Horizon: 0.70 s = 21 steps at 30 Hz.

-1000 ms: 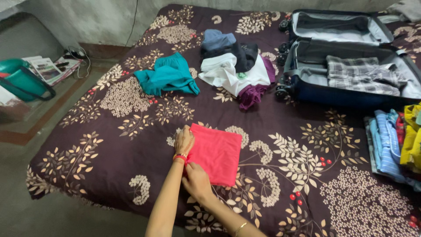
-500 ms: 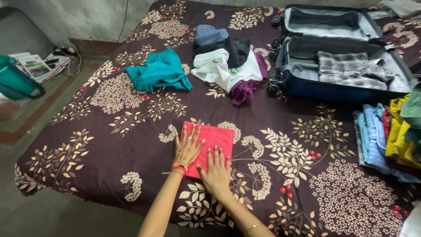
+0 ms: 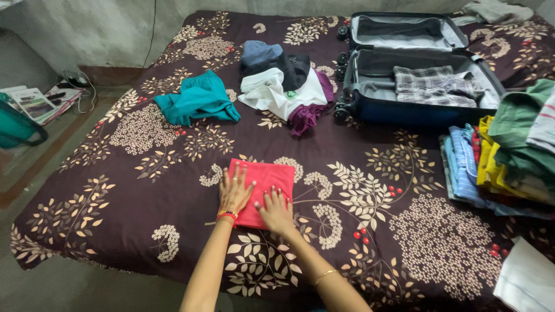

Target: The person folds several items of clothing on a bed and places them into an open suitcase, including shirts, a pair of pants, and a patterned garment.

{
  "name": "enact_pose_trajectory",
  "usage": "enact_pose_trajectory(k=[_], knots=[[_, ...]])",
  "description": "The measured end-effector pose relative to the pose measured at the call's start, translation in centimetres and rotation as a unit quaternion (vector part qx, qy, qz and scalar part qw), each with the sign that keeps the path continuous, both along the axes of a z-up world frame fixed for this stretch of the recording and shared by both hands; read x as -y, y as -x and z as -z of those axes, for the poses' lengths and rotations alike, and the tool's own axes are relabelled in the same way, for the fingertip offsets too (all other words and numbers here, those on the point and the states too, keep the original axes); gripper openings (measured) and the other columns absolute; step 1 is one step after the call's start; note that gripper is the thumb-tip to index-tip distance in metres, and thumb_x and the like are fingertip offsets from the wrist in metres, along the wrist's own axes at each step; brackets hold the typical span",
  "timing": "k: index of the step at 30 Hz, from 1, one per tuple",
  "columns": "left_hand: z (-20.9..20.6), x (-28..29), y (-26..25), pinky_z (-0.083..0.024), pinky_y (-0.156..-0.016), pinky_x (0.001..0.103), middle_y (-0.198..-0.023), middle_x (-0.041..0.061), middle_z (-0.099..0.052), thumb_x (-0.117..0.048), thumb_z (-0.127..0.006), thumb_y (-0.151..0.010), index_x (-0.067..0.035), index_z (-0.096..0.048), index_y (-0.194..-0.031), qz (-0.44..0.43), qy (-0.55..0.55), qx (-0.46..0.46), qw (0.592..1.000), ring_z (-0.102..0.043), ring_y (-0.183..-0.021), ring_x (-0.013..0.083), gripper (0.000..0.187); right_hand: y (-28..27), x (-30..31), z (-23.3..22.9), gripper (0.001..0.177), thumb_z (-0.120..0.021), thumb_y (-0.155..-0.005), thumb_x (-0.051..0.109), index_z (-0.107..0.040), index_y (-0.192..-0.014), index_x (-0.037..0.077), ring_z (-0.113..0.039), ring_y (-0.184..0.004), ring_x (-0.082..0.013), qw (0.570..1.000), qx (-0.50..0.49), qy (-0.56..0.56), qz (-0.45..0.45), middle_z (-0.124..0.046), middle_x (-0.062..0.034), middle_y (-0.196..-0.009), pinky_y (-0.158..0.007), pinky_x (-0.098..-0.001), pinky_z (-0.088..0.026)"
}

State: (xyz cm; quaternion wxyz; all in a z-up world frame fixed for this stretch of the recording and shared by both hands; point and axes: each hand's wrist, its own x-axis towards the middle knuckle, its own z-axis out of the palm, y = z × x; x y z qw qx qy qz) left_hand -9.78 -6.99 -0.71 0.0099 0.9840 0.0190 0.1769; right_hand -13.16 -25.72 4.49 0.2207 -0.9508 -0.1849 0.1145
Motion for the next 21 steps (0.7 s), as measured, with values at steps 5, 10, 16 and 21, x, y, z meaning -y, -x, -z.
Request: enact_pose_trajectory(k=[5, 10, 16, 21], knots=[[-0.5, -1.2, 1.0, -0.051, -0.105, 0.045, -0.142, 0.025, -0.057, -0.071, -0.068, -0.085, 0.004, -0.038, -0.155, -0.206, 0.210, -0.093, 0.951, -0.056, -0.130, 0.0395, 0.106, -1.5, 3.5, 2.2, 0.050, -0.057, -0.095, 0.031, -0.059, -0.136, 0.001, -0.061, -0.132, -0.0230, 0.943, 0.016, -0.279, 0.178, -0.064, -0.0154, -0.140, -0.119, -0.0399, -0.048], [-0.5, -4.6, 0.3, -0.055, -0.093, 0.044, -0.117, 0.027, -0.071, -0.066, -0.079, -0.076, 0.007, -0.068, -0.122, -0.214, 0.289, -0.145, 0.922, -0.069, -0.107, 0.0384, 0.086, -3.6, 4.9, 2.5, 0.047, -0.074, -0.086, 0.022, -0.059, -0.123, -0.005, -0.071, -0.095, -0.0253, 0.878, -0.106, -0.361, 0.296, -0.071, -0.0139, -0.105, -0.093, -0.0410, -0.057], [-0.9, -8.1, -0.1, -0.055, -0.082, 0.037, -0.110, 0.023, -0.081, -0.052, -0.081, -0.078, 0.008, -0.076, -0.112, -0.101, 0.447, -0.258, 0.851, -0.074, -0.094, 0.0240, 0.069, -6.1, 4.7, 2.0, 0.043, -0.068, -0.090, 0.024, -0.071, -0.117, -0.009, -0.072, -0.092, -0.0223, 0.822, -0.313, -0.434, 0.196, -0.077, -0.0140, -0.100, -0.090, -0.0380, -0.057], [-3.8, -7.6, 2.2, -0.029, -0.102, 0.045, -0.141, 0.015, -0.065, -0.039, -0.081, -0.086, -0.007, -0.037, -0.160, -0.129, 0.551, -0.284, 0.774, -0.043, -0.126, 0.0313, 0.092, -5.1, 4.7, -1.8, 0.052, -0.061, -0.093, 0.014, -0.047, -0.143, 0.011, -0.067, -0.109, -0.0218, 0.764, -0.369, -0.485, 0.213, -0.068, -0.0110, -0.125, -0.098, -0.0492, -0.049]])
